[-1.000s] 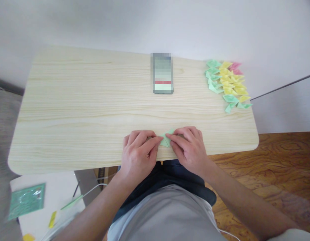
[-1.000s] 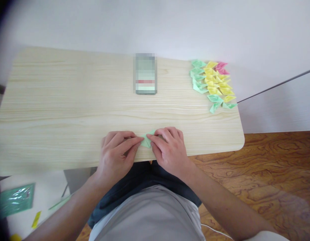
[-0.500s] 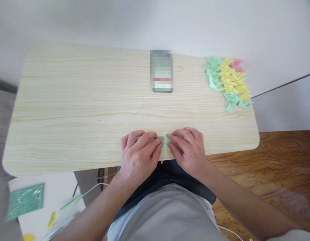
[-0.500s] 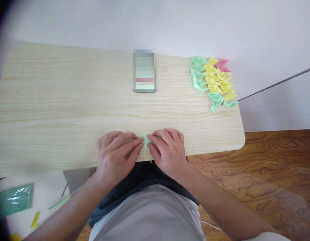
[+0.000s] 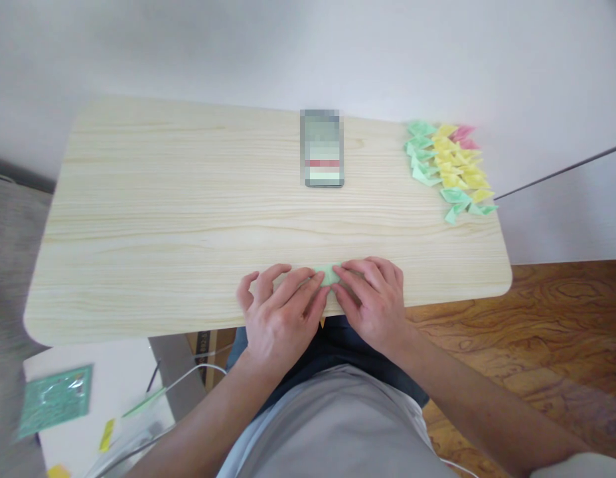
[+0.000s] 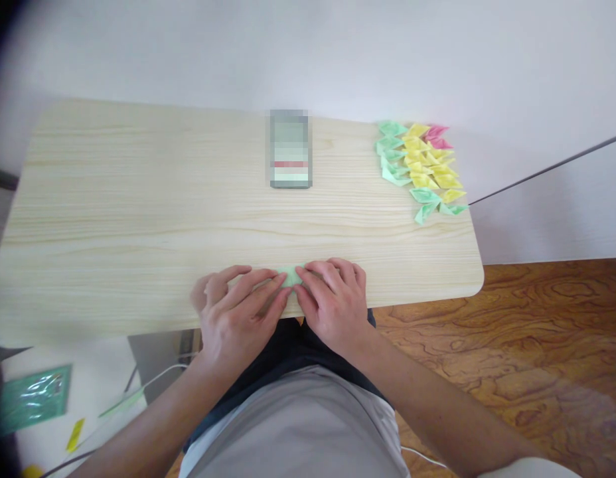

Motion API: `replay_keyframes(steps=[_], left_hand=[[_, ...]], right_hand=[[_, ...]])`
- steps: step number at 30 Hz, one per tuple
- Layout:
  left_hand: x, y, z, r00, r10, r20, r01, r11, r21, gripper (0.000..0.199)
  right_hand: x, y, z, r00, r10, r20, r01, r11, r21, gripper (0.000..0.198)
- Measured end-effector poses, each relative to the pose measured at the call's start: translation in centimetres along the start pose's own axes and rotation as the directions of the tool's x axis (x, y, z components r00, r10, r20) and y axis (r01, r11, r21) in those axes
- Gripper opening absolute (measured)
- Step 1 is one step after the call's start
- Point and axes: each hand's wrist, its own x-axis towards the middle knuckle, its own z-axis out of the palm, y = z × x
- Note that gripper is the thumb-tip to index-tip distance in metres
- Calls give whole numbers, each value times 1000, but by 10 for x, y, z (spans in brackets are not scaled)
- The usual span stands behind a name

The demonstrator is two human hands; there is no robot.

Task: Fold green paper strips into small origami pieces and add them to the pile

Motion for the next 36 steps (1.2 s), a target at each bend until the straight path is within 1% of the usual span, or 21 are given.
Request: replay_keyframes(steps=[2, 6, 10, 14, 17, 23, 27, 31, 36], left_hand=[[-3, 2, 0, 1000, -2, -7, 2, 1000, 6, 26], [-10, 5, -4, 999, -13, 31, 13, 1000, 10, 34], [-16, 3, -8, 998, 8, 57, -9, 1000, 16, 36], [-16, -1, -9, 998, 30, 46, -31, 999, 12, 34], [-14, -1, -9, 999, 25, 37, -24, 1000, -7, 30], [-12, 1, -9, 1000, -2, 16, 2, 999, -33, 26], [-13, 0, -8, 1000, 5, -6, -6, 1000, -25, 27], [-13, 1, -8, 1000, 11, -19, -11, 1000, 0, 27], [-8, 6, -10, 1000, 10, 1, -10, 999, 34, 29]], right_hand=[[-1, -1, 1, 1000, 5, -10, -5, 1000, -5, 29], [-2, -4, 1, 999, 18, -26, -19, 1000, -10, 29], [-3, -6, 2, 999, 31, -34, -32, 999, -10, 28], [-2, -8, 5, 996, 48, -75, -49, 999, -10, 27], [-2, -10, 6, 995, 51, -90, -52, 999, -16, 27], [-3, -11, 3, 998, 20, -61, -24, 998, -55, 34], [-5, -12, 3, 998, -9, -57, 4, 996, -85, 29], [-12, -14, 3, 999, -7, -42, 2, 994, -109, 35], [-33, -20, 2, 999, -1, -38, -3, 993, -121, 44]])
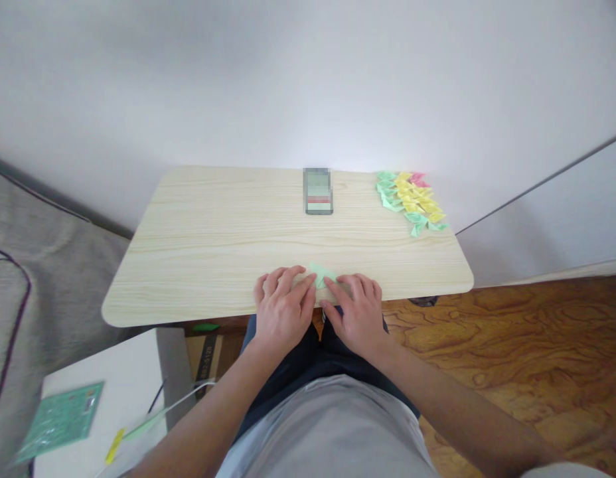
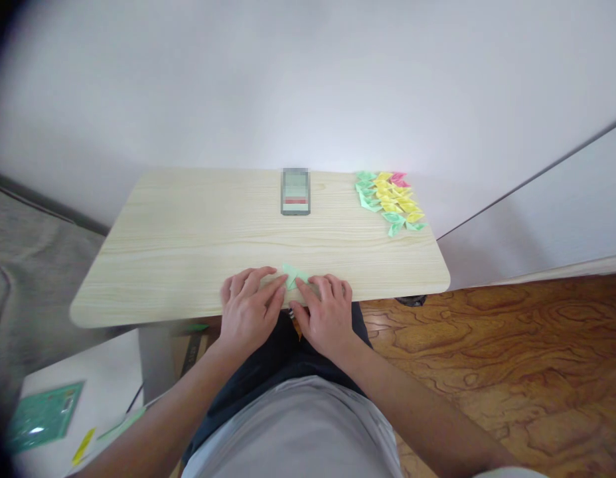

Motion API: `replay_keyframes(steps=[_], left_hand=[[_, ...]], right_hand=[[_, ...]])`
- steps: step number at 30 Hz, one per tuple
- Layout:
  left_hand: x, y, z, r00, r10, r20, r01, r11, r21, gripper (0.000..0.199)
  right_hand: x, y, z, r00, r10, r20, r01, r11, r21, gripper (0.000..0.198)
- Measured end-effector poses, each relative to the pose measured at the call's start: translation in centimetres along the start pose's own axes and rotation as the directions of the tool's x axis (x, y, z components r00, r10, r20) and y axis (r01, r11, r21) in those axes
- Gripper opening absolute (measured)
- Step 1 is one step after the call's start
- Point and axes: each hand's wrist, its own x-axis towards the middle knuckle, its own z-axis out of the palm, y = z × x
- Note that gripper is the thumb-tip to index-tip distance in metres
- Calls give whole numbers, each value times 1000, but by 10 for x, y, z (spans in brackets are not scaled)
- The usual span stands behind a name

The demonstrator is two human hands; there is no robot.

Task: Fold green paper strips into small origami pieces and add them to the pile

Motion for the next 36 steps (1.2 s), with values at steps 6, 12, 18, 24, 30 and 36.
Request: replay_keyframes(steps=[6, 12, 18, 24, 30, 36], left_hand=[[18, -1, 8, 999, 33, 28, -32, 999, -23, 28], [30, -6, 16, 999, 10, 35, -8, 998, -66, 24], [34, -11, 14, 999, -3, 54, 6, 998, -68, 20], [38, -13, 12, 999, 34, 34, -33, 999, -28, 21], [21, -14, 11, 981, 185, 56, -181, 981, -68, 23], [-6, -7, -6, 971, 184, 150, -163, 976, -145, 22]], right_hand=[[-18, -9, -5, 996, -79, 49, 76, 995, 63, 46], [3, 12, -9, 996, -79, -31, 82, 986, 144, 26], [34, 32, -8, 988, -154, 16, 153, 987, 50, 38], [26, 28, -9, 990, -138, 32, 136, 990, 47, 45], [3, 22, -7, 995, -96, 31, 93, 993, 72, 42], [-7, 19, -2, 998, -57, -16, 58, 993, 100, 37]])
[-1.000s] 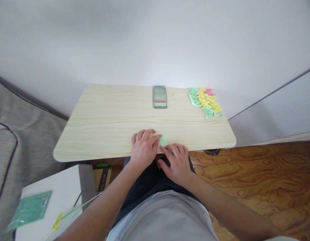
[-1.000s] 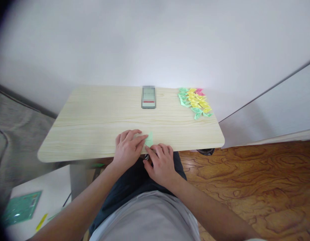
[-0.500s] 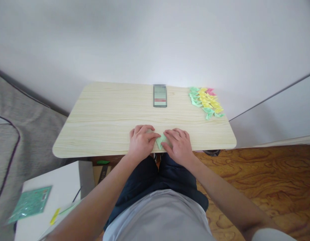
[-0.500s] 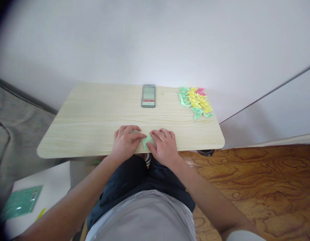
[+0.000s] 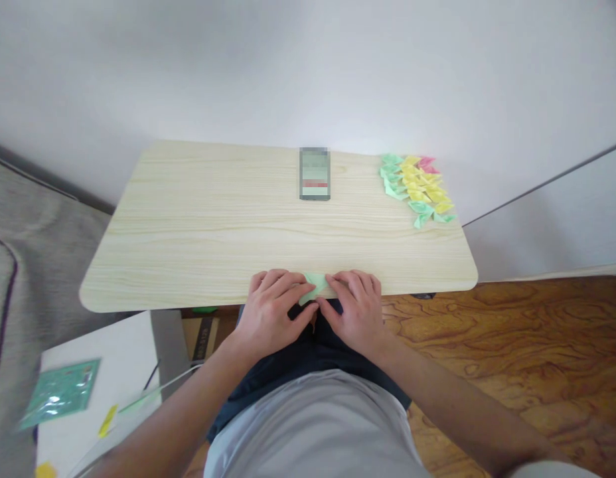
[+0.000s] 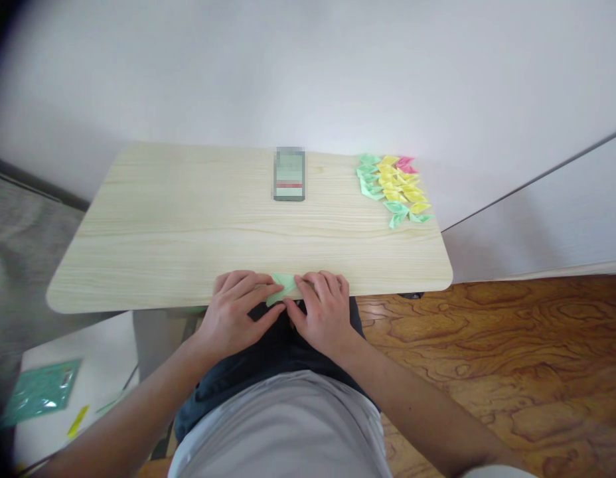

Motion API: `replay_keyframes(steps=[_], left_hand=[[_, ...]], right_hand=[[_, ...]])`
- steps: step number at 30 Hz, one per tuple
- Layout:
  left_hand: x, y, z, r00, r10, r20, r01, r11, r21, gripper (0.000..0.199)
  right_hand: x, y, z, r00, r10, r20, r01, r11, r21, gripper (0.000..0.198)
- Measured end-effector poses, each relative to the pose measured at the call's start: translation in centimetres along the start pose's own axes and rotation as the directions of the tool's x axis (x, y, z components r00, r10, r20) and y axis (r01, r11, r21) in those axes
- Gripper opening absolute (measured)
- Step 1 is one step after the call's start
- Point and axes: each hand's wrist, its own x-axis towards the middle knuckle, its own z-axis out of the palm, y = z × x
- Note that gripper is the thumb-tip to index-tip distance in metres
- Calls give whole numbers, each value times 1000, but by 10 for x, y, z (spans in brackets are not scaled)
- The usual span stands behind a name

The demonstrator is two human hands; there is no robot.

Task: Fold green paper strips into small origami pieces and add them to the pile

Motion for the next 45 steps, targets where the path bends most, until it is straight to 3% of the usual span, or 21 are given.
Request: replay_keyframes(steps=[7, 13, 19, 29, 45], left_hand=[[-1, -5, -8, 998, -50, 40, 53, 997, -60, 12], [1, -12, -15, 995, -37, 94, 46, 995, -93, 7], [4, -16, -19, 994, -5, 110, 16, 995, -95, 7], [12, -24, -24, 987, 84, 134, -69, 991, -111, 13], [8, -24, -20, 992, 34, 124, -11, 983, -182, 12]], right_hand=[[6, 10, -4, 998, -60, -10, 61, 989, 135, 25], [19, 11, -9, 984, -165, 71, 149, 971, 186, 19], [22, 6, -12, 976, -162, 144, 145, 982, 124, 23], [21, 8, -6, 983, -152, 107, 136, 980, 148, 18], [35, 13, -12, 969, -168, 180, 131, 970, 204, 13]])
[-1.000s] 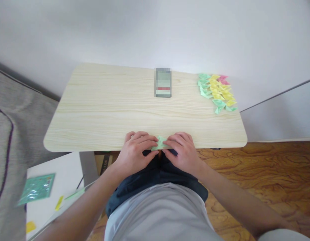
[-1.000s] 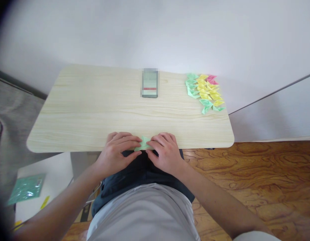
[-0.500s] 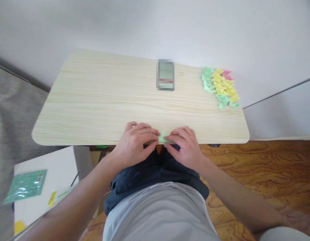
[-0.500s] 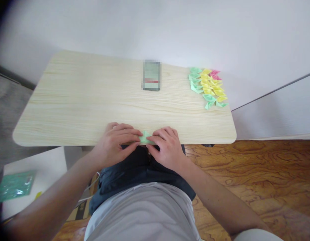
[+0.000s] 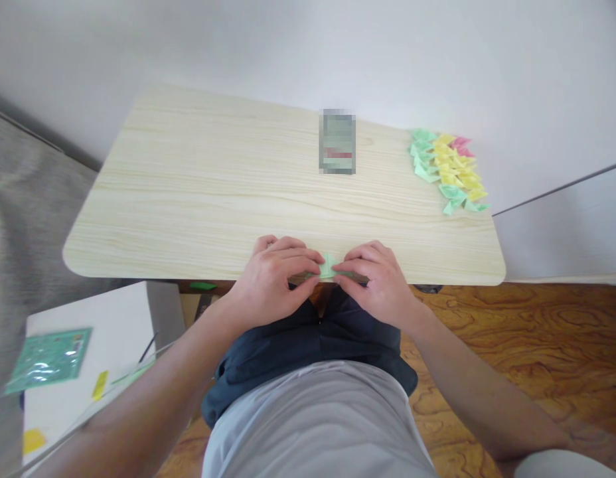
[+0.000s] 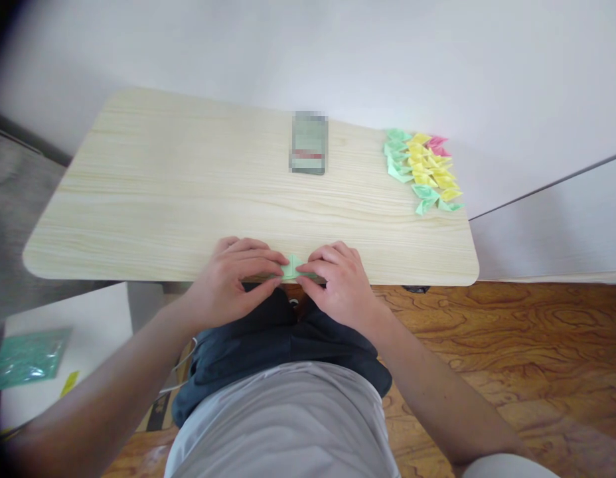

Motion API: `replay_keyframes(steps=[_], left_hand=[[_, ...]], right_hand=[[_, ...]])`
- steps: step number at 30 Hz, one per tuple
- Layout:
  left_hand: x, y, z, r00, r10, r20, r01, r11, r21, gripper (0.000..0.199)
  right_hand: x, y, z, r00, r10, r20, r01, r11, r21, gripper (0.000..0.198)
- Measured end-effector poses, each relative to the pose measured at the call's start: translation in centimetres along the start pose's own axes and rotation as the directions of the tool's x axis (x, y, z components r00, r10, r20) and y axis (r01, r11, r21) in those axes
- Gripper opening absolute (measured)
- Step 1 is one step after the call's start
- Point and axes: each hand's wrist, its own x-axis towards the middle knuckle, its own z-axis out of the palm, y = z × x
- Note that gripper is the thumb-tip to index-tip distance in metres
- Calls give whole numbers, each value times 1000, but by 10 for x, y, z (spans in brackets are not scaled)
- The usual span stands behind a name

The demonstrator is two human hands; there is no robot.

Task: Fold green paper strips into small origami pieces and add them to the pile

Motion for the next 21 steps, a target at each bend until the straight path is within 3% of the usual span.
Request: replay_keyframes(steps=[21], left_hand=[[9, -16, -11, 992, 27, 119, -18, 997, -77, 14]], right_hand=[[3, 2, -5, 999, -28, 36, 28, 1000, 12, 14]])
